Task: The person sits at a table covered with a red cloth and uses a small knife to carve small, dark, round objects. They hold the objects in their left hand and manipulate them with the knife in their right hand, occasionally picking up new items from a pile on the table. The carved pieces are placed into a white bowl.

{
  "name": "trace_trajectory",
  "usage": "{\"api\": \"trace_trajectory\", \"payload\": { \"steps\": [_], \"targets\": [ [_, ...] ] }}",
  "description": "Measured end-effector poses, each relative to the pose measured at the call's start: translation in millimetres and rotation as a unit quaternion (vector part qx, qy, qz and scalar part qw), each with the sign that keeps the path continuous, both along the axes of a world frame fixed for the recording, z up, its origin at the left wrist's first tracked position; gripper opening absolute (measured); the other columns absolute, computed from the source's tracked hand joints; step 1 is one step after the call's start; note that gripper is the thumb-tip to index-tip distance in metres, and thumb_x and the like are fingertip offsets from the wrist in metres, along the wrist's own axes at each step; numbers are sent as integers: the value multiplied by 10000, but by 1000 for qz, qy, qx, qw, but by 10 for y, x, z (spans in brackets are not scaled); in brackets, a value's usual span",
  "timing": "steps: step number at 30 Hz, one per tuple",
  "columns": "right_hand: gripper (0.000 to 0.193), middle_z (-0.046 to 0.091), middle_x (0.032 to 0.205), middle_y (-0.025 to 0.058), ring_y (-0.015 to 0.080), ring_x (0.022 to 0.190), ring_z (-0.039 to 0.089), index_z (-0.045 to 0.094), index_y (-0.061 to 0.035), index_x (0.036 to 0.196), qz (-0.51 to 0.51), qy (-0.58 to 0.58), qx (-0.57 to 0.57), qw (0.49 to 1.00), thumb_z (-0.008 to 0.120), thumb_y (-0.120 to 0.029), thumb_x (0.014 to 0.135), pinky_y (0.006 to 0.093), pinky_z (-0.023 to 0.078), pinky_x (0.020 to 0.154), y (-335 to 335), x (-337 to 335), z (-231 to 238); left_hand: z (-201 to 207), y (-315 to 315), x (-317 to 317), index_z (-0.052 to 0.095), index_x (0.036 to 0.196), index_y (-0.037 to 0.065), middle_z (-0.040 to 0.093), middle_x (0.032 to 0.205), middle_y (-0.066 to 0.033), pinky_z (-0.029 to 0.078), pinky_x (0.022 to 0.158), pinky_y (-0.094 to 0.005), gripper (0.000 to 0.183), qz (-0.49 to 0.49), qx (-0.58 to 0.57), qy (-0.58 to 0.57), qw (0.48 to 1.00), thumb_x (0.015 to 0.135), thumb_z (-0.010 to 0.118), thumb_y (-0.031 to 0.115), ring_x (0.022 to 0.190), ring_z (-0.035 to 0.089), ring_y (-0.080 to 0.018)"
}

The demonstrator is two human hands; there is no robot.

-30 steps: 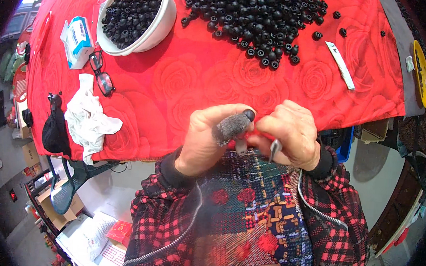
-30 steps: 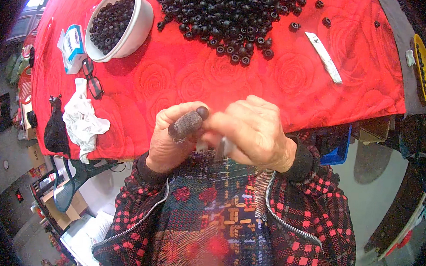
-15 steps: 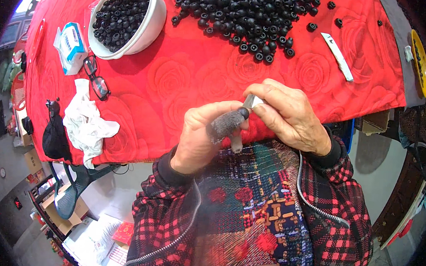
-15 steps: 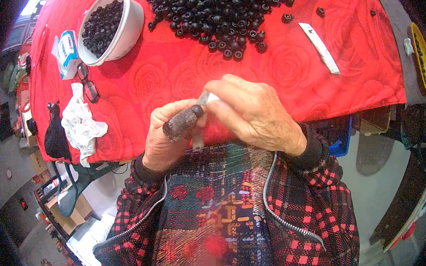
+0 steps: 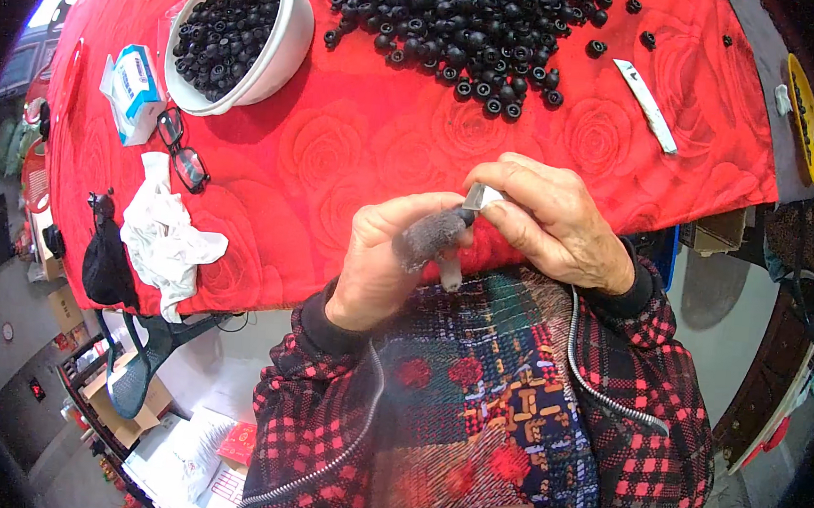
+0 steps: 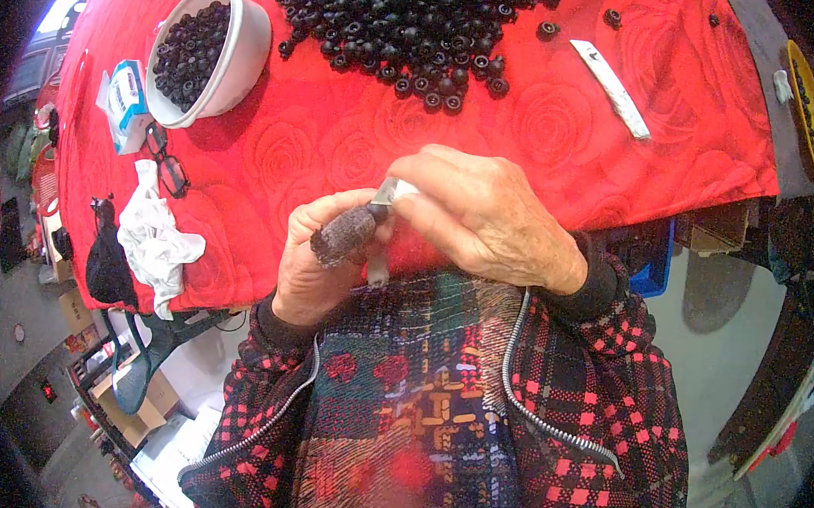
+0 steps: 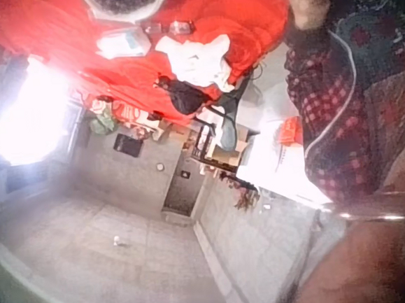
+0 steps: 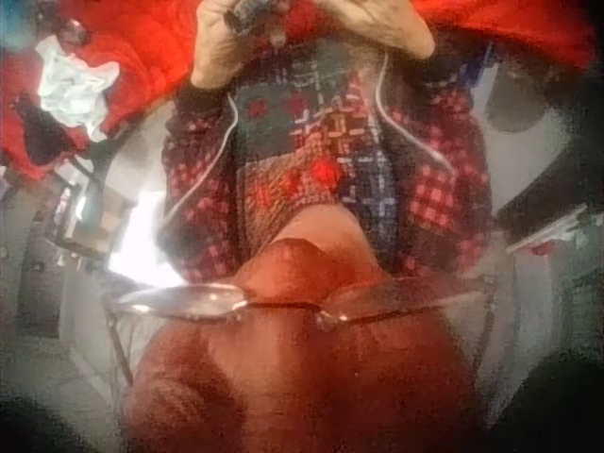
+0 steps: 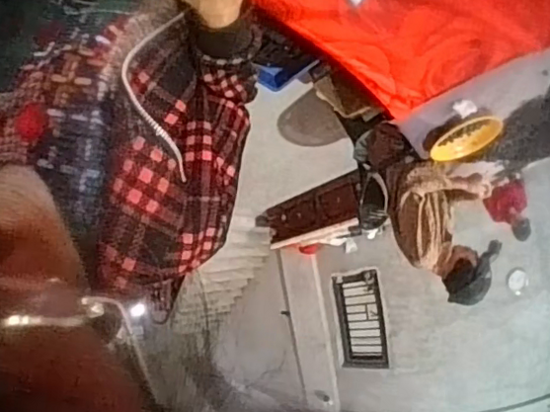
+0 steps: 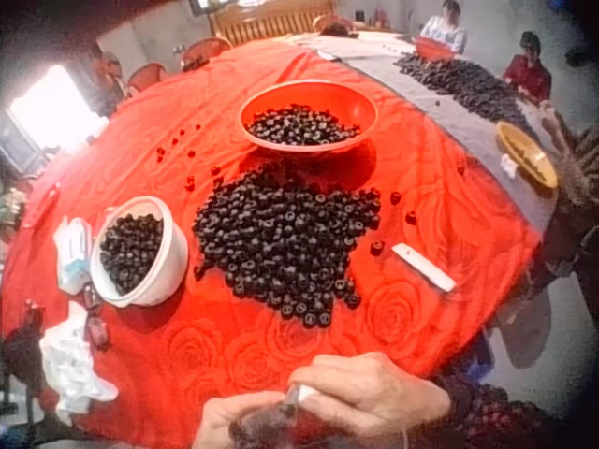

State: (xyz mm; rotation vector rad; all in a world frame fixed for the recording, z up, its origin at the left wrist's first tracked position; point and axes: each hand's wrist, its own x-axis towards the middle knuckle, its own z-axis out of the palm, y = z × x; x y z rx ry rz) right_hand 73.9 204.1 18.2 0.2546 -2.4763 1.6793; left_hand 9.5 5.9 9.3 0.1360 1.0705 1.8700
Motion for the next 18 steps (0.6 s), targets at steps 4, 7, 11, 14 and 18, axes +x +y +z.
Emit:
{"api": "trace_trajectory", "payload": {
  "steps": [4, 7, 11, 14, 18],
  "targets": [
    [157, 574, 810, 154, 339, 755, 597, 570, 4, 982, 3, 0, -5, 1000, 544, -109, 877, 398, 463, 621, 9, -11, 12, 31, 11, -1, 604, 1123, -28, 659, 904, -112, 505, 542, -248, 263, 3, -12, -14, 1000, 913, 564, 126, 684, 622, -140],
    [157, 574, 813, 151, 340, 755, 596, 569, 4, 983, 9, 2, -4, 1000, 548, -109, 875, 399, 463, 622, 15, -11, -8, 30, 9, 9, 604, 1123, -24, 657, 900, -109, 507, 549, -250, 254, 2, -19, -6, 1000, 915, 559, 116, 694, 621, -138],
    [160, 572, 813, 150, 340, 754, 594, 567, 4, 983, 12, -5, -11, 1000, 551, -110, 872, 398, 462, 623, 16, -6, -6, 12, 2, 3, 602, 1128, -20, 655, 899, -105, 508, 553, -252, 255, -1, -9, -2, 1000, 917, 558, 115, 708, 621, -137],
    [163, 568, 808, 150, 339, 752, 592, 567, 4, 982, 16, -4, -13, 1000, 555, -114, 871, 397, 460, 623, 20, -15, -10, 30, 2, -1, 603, 1128, -18, 654, 901, -105, 507, 555, -253, 254, 0, -7, -8, 1000, 916, 558, 116, 712, 622, -138],
    [164, 564, 803, 151, 336, 752, 590, 567, 3, 980, 15, -11, -13, 1000, 559, -118, 870, 396, 458, 625, 22, -19, -28, 14, -8, -22, 603, 1126, -17, 654, 904, -105, 507, 561, -254, 253, -10, -5, -6, 1000, 916, 558, 117, 717, 622, -138]
  ]
}}
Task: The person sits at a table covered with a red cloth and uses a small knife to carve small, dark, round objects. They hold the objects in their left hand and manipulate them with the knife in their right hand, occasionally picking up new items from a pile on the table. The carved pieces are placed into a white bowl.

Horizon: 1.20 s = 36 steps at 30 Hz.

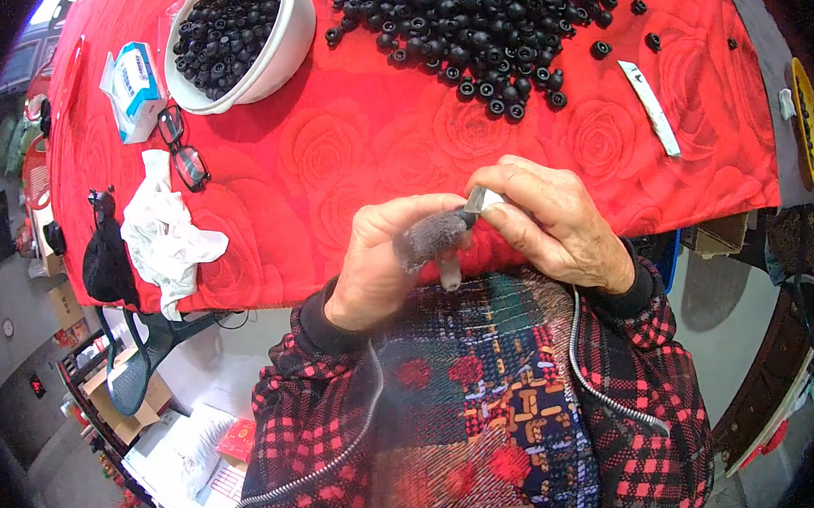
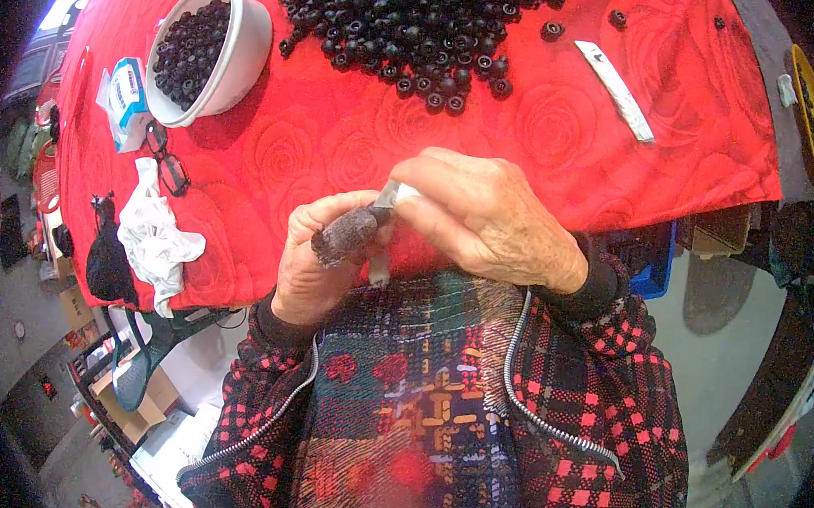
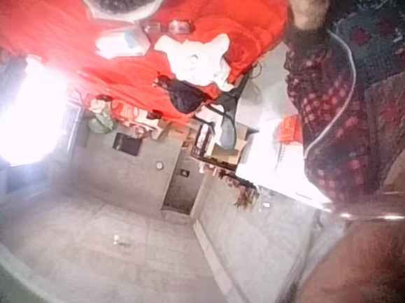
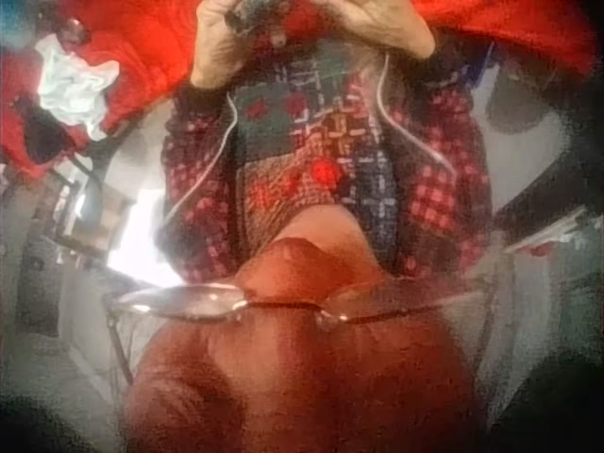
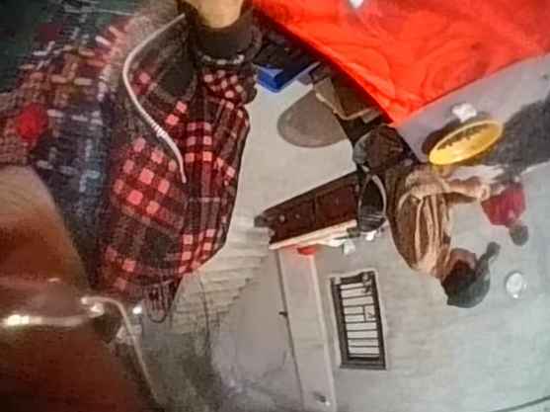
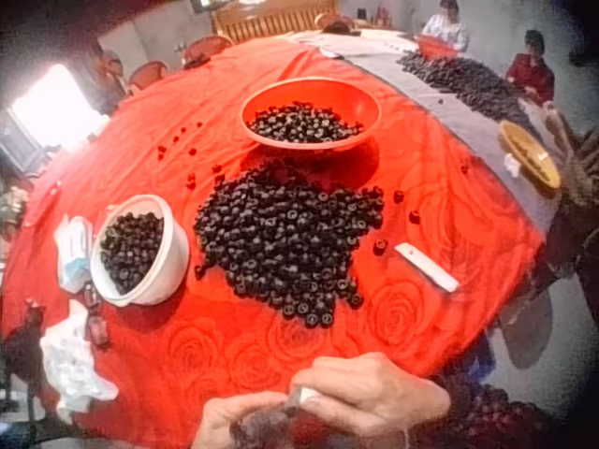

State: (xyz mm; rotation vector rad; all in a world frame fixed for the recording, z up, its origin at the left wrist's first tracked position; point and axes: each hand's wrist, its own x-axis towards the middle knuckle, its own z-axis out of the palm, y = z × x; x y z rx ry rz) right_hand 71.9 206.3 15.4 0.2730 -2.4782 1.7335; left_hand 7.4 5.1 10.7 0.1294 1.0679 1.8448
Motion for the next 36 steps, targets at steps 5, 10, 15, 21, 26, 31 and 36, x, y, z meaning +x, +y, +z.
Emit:
{"api": "trace_trajectory", "payload": {
  "steps": [5, 10, 15, 21, 26, 31, 36],
  "targets": [
    [157, 560, 793, 152, 337, 741, 587, 566, 4, 976, 10, 8, -1, 1000, 562, -110, 868, 399, 455, 621, 9, -18, -8, -24, -4, 7, 603, 1129, -16, 654, 901, -104, 505, 562, -255, 253, 2, 1, -8, 1000, 914, 558, 108, 703, 619, -142],
    [145, 561, 776, 134, 316, 705, 589, 576, -8, 955, 57, 6, -11, 998, 580, -117, 860, 391, 458, 603, 22, -2, -71, 4, 23, 6, 603, 1087, -23, 634, 872, -76, 492, 542, -252, 232, 12, -45, -48, 998, 910, 569, 124, 650, 598, -134],
    [149, 552, 747, 116, 286, 632, 571, 583, -4, 962, 155, 5, -30, 987, 594, -82, 835, 371, 439, 561, -72, 122, -26, 13, 85, -89, 596, 1038, -14, 591, 822, -37, 479, 513, -251, 243, 37, -29, -103, 994, 931, 549, 198, 611, 571, -123],
    [279, 580, 777, 97, 190, 631, 549, 604, 13, 1040, -32, 33, -36, 998, 651, -69, 778, 298, 408, 550, 23, 28, 67, 24, 68, -86, 596, 1045, -4, 607, 857, -45, 501, 497, -257, 247, -18, -1, -132, 991, 940, 522, 207, 661, 592, -132],
    [329, 599, 748, 97, 231, 620, 578, 619, -3, 1009, -57, 143, 15, 988, 724, -56, 702, 323, 427, 531, -139, -46, -82, 57, 94, -54, 585, 1061, -1, 614, 890, -41, 504, 510, -252, 264, -27, 32, -175, 984, 952, 491, 220, 724, 597, -116],
    [357, 560, 678, 76, 236, 557, 558, 621, -14, 992, -76, 232, 74, 967, 738, -84, 662, 331, 398, 488, -194, -17, -115, -23, 50, 1, 587, 1058, 15, 616, 921, -43, 490, 536, -234, 260, -37, 93, -214, 972, 961, 468, 225, 747, 592, -101],
    [336, 540, 632, 68, 222, 502, 525, 621, 10, 964, -90, 286, 107, 948, 741, -86, 665, 335, 379, 462, -225, 37, -84, 56, 85, 24, 582, 1091, -2, 625, 908, -60, 477, 522, -229, 241, -36, 65, -157, 985, 944, 505, 173, 714, 597, -110]
  ]
}}
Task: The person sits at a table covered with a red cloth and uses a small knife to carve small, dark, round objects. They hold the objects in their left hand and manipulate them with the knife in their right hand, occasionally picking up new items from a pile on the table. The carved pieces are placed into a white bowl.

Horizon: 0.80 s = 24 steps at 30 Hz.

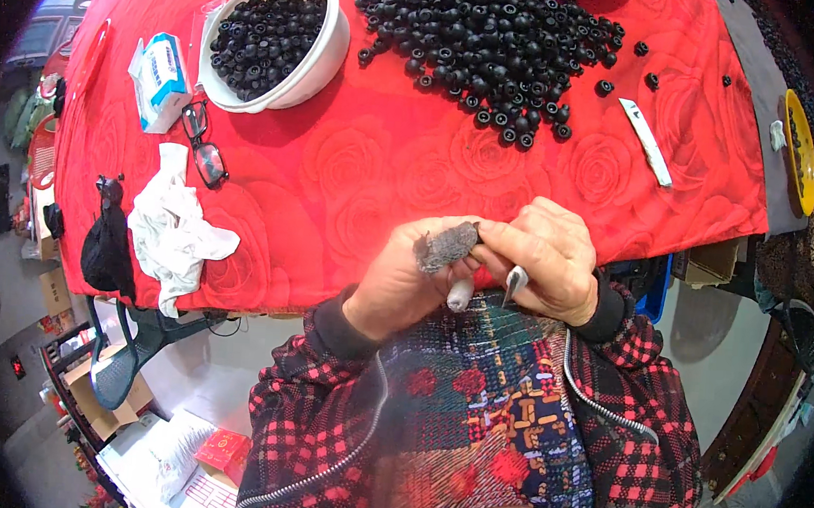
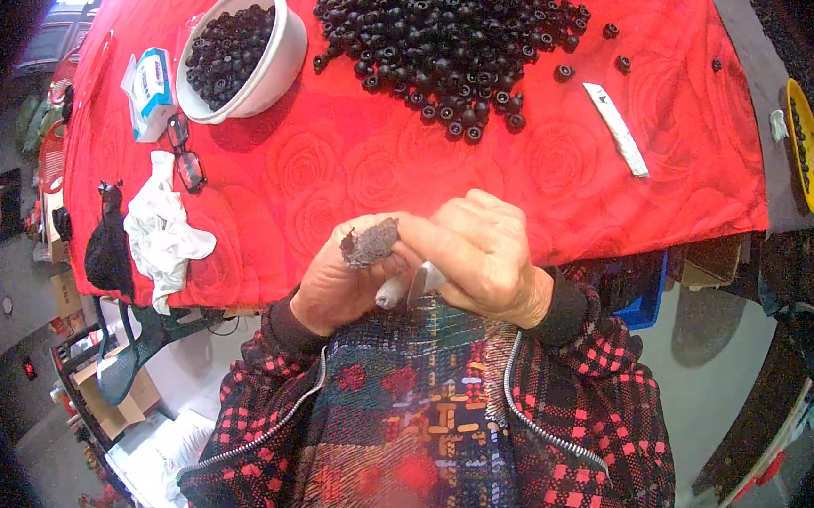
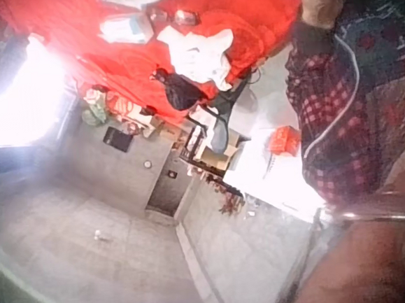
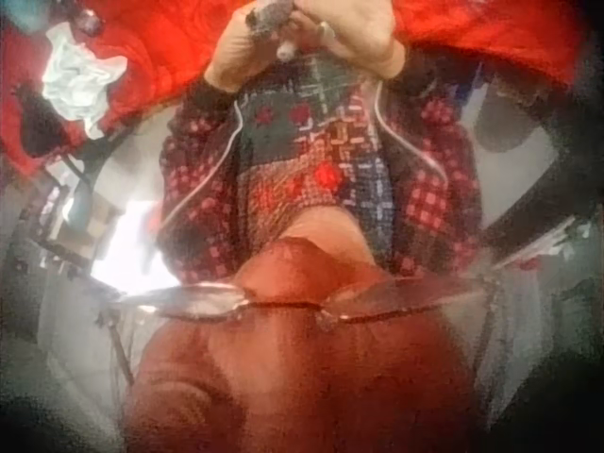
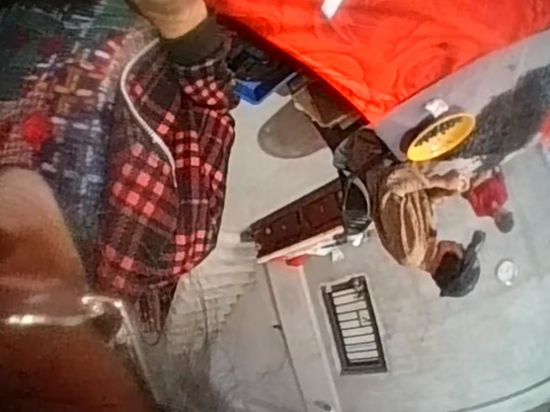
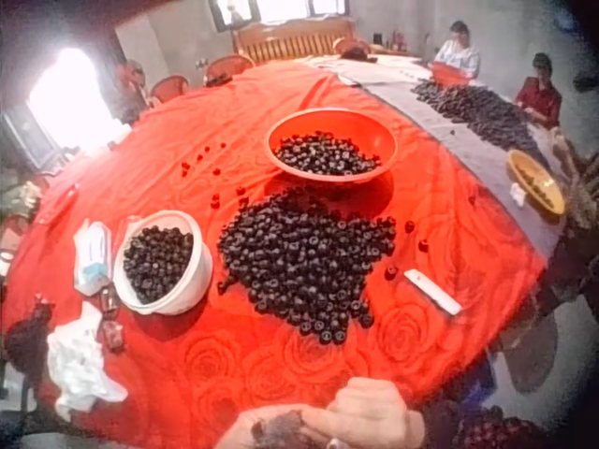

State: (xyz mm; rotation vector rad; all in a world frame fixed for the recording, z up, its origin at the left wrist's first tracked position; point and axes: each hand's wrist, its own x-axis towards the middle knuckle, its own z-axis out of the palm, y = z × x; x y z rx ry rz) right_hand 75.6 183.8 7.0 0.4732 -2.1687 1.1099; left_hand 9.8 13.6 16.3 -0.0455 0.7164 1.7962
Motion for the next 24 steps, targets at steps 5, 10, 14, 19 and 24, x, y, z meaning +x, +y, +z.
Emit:
{"api": "trace_trajectory", "payload": {
  "steps": [5, 10, 14, 19, 24],
  "targets": [
    [404, 553, 774, 138, 304, 642, 580, 533, 27, 1053, 63, -179, -81, 978, 678, -120, 706, 376, 439, 550, 145, 87, 252, 20, -100, 58, 607, 1068, -5, 633, 852, -63, 475, 495, -242, 209, 33, -88, 142, 985, 911, 569, 128, 653, 613, -129],
    [220, 558, 827, 148, 307, 718, 574, 546, 12, 1044, 89, -256, -127, 954, 511, -136, 885, 367, 446, 621, 172, 54, 172, 73, -103, 47, 609, 1088, -24, 622, 867, -65, 494, 517, -242, 234, 21, -70, 109, 991, 912, 571, 126, 660, 602, -128],
    [159, 562, 807, 152, 330, 707, 583, 570, -12, 994, 84, -264, -110, 955, 521, -123, 891, 389, 454, 598, 149, 28, 178, 55, -118, 61, 601, 1111, -33, 617, 880, -76, 502, 526, -241, 244, 32, -59, 107, 992, 918, 554, 109, 686, 602, -130],
    [151, 567, 804, 158, 332, 719, 591, 572, -7, 983, 81, -283, -84, 952, 521, -115, 890, 390, 459, 603, 166, 24, 177, 26, -95, 68, 600, 1113, -34, 617, 883, -84, 506, 516, -248, 242, 40, -74, 132, 988, 920, 543, 100, 691, 605, -138],
    [145, 571, 806, 158, 332, 728, 594, 572, -2, 966, 93, -284, -100, 949, 522, -115, 890, 392, 463, 610, 181, 12, 146, 3, -85, 44, 604, 1108, -31, 619, 884, -85, 508, 515, -248, 237, 34, -67, 129, 989, 921, 544, 102, 690, 605, -137]
  ]
}}
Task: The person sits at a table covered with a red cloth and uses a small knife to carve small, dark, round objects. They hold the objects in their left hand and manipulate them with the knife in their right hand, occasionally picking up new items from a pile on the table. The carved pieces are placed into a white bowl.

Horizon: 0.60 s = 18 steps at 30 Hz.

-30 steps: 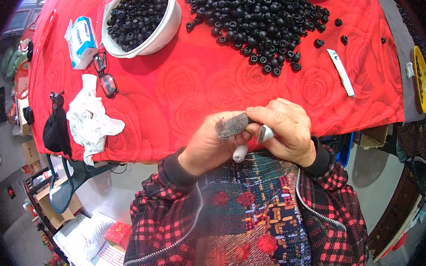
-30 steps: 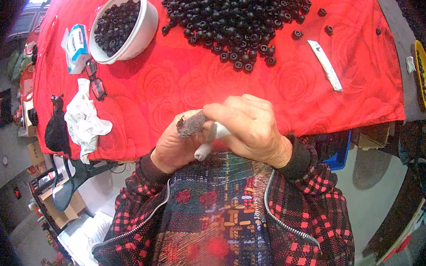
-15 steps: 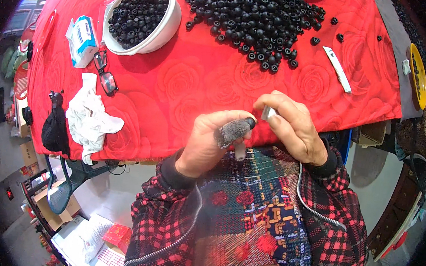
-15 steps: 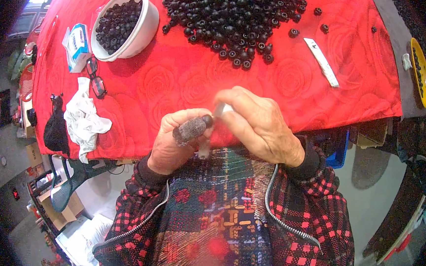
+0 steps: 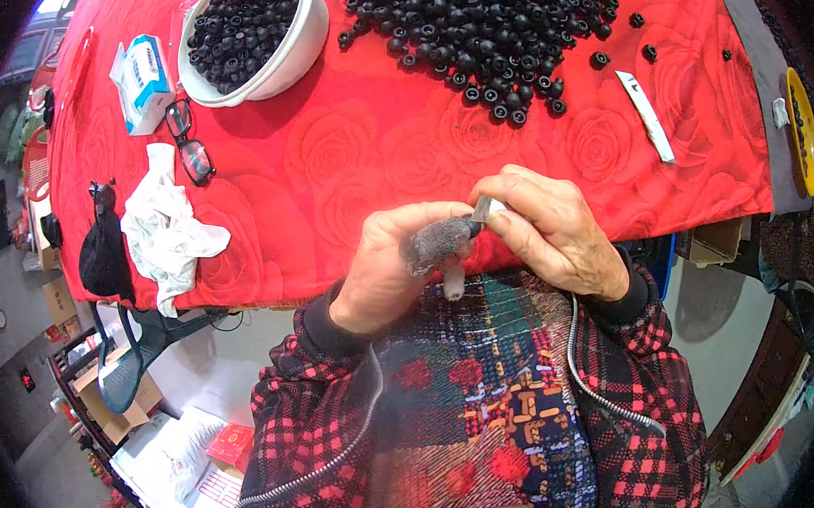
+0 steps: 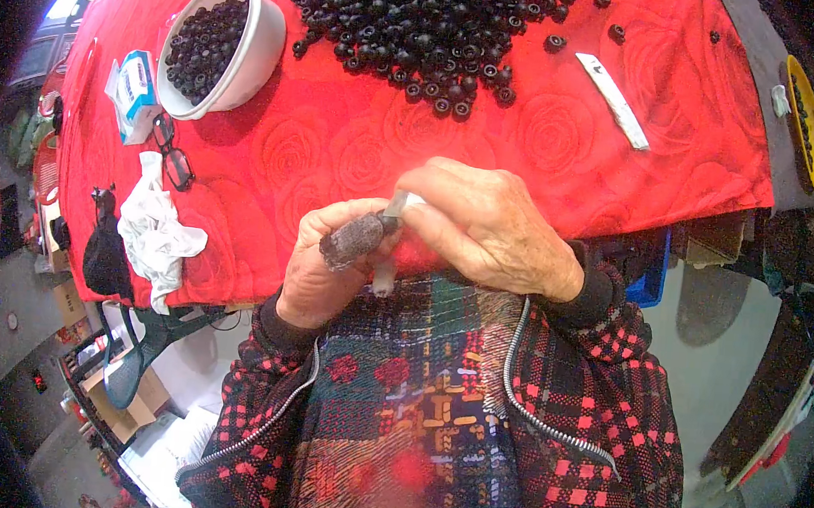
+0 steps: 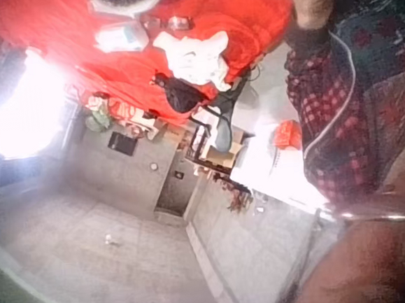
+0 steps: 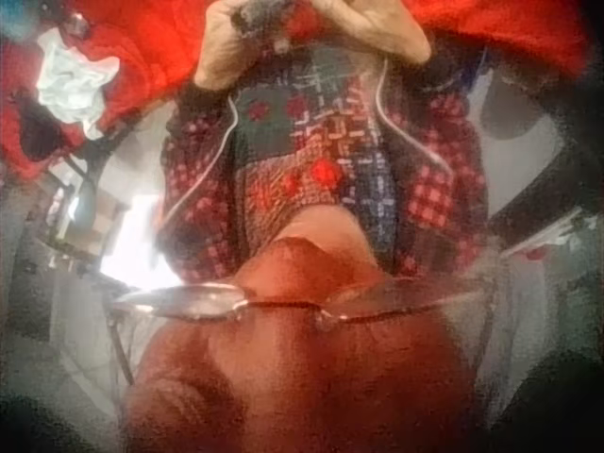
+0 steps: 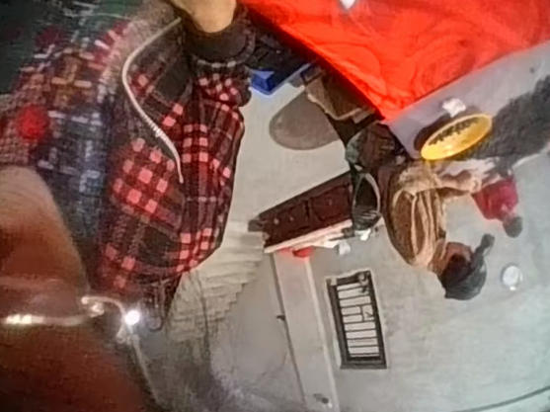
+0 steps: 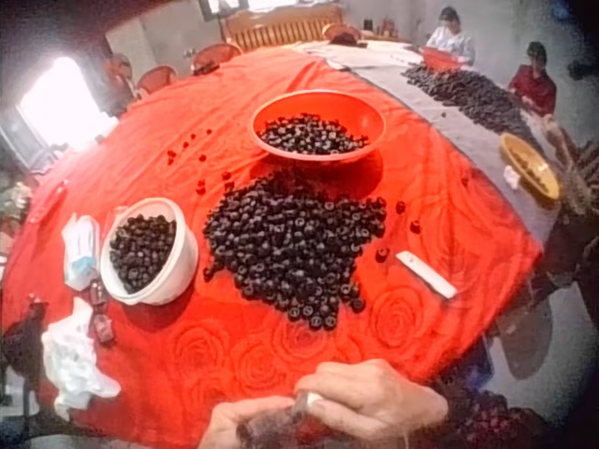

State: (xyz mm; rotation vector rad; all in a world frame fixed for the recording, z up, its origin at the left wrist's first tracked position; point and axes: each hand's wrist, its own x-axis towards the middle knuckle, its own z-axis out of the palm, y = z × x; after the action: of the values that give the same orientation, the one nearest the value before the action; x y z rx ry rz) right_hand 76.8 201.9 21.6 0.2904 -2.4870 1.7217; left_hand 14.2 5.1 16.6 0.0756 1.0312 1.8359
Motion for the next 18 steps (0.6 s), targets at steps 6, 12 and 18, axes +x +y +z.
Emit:
{"api": "trace_trajectory", "payload": {
  "steps": [6, 12, 18],
  "targets": [
    [143, 568, 801, 152, 327, 722, 592, 570, 2, 953, 7, 11, -6, 1000, 528, -120, 891, 391, 461, 607, 14, -19, -76, -54, 10, 14, 597, 1109, -31, 603, 862, -72, 493, 507, -246, 238, 1, -8, 3, 1000, 929, 530, 109, 658, 588, -130],
    [157, 495, 698, 89, 272, 593, 551, 577, -46, 910, 45, 60, 108, 991, 630, -161, 817, 386, 437, 510, -93, 100, -106, -39, 40, -86, 575, 1101, -13, 585, 808, -31, 473, 524, -262, 330, 17, -12, -98, 995, 893, 597, 243, 650, 564, -132],
    [250, 513, 730, 36, 131, 603, 487, 594, 9, 994, -73, -15, -37, 996, 628, -126, 785, 278, 373, 546, 46, 48, 31, 38, 57, -39, 653, 1035, 6, 652, 931, -83, 531, 591, -263, 178, 87, -116, 167, 975, 865, 600, 5, 745, 632, -148]
  ]
}}
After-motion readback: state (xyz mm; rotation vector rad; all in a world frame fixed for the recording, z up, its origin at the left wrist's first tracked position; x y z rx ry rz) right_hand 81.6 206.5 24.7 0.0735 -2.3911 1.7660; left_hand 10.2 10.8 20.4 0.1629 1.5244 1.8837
